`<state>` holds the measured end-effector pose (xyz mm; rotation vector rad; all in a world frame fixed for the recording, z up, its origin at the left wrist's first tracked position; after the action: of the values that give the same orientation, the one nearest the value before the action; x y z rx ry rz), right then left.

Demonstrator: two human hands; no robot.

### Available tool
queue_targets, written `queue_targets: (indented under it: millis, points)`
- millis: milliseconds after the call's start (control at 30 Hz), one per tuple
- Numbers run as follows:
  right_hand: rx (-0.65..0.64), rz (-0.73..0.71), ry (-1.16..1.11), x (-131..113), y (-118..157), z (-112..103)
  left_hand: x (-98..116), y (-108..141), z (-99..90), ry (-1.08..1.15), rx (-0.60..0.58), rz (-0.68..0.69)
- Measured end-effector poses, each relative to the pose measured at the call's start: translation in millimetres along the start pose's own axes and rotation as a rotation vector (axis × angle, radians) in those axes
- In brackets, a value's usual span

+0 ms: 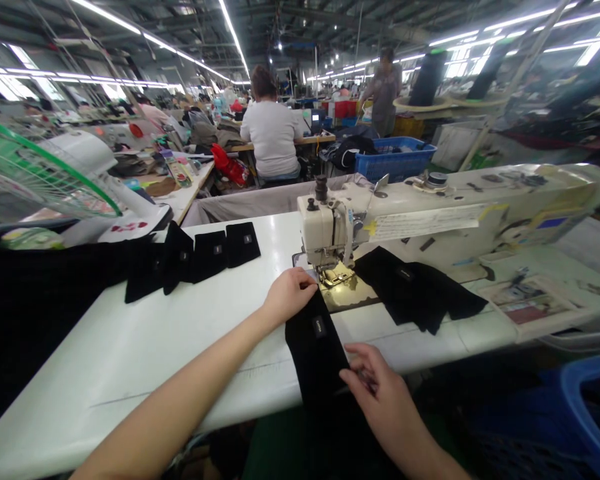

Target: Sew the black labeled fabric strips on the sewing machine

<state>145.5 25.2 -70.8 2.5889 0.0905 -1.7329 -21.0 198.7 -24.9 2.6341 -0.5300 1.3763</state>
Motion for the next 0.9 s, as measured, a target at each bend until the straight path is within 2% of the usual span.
queue_targets:
  millis: [100, 200, 367, 467, 633, 900]
  points:
    - [0.012, -0.137, 0.019, -11, -2, -3, 10, 2, 2.6, -0.201, 0.11, 0.21]
    - [-0.022, -0.277, 0.096, -23, -2, -8, 16, 6, 3.7, -0.415, 0.182, 0.325]
    - [-0.026, -0.608, 0.249, -35, 6, -14, 18, 13, 11.7, -0.429, 0.008, 0.412]
    - [-0.019, -0.636, 0.369, -30, 5, -12, 20, 15, 11.2, -0.463, -0.029, 0.487]
    - [0.056, -0.668, 0.376, -33, 0, -11, 19, 8, 10.3, -0.486, -0.042, 0.535]
    - [0.063, -0.683, 0.394, -34, -1, -12, 15, 8, 7.8, -0.402, 0.018, 0.584]
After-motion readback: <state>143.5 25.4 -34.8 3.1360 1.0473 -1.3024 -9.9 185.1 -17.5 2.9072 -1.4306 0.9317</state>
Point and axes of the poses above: each hand's wrist, its own y-axis away from the middle knuckle, its own z-axis out of the palm, x = y × z, the point moved 6 cm from there along -y, towards the middle knuckle, and after that the axes turned 4 degrees about y, right-handed, at the moved point
